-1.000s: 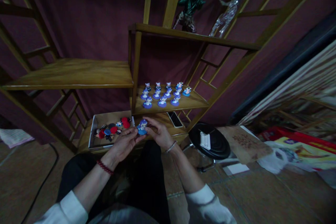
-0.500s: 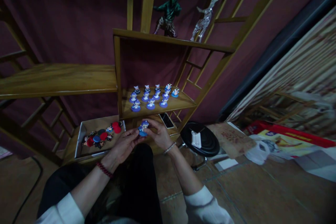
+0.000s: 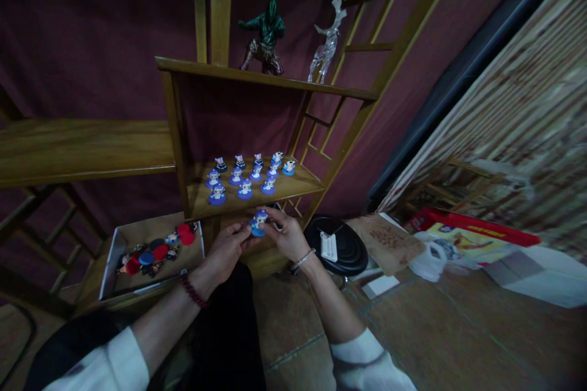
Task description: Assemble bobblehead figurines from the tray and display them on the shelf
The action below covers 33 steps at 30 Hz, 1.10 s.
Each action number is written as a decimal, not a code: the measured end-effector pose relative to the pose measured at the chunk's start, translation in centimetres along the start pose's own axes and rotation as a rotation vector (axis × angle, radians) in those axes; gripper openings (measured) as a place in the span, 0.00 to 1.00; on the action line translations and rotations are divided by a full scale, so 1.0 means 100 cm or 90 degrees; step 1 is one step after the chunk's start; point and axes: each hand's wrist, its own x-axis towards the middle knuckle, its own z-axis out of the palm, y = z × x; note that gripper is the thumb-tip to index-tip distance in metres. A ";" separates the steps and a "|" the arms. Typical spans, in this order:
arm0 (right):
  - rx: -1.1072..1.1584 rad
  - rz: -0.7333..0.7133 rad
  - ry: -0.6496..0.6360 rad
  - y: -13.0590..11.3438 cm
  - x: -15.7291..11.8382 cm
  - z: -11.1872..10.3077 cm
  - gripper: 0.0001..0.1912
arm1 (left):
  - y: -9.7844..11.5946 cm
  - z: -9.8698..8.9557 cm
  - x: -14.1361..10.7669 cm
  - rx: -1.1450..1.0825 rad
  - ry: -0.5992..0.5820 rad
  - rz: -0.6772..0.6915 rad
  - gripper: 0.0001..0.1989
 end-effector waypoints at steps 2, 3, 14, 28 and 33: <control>0.009 0.012 0.009 0.003 0.003 -0.009 0.18 | -0.002 0.008 0.008 0.011 -0.006 0.008 0.08; 0.011 0.014 0.015 0.005 0.005 -0.013 0.18 | -0.002 0.013 0.011 0.015 -0.010 0.011 0.08; 0.027 0.046 0.060 0.027 0.031 -0.060 0.19 | -0.010 0.051 0.036 0.063 -0.043 0.040 0.13; 0.032 0.041 0.021 0.063 0.072 -0.096 0.17 | -0.023 0.086 0.073 0.141 -0.012 -0.002 0.29; 0.053 0.048 0.004 0.073 0.083 -0.102 0.17 | -0.026 0.090 0.084 0.174 -0.014 -0.008 0.31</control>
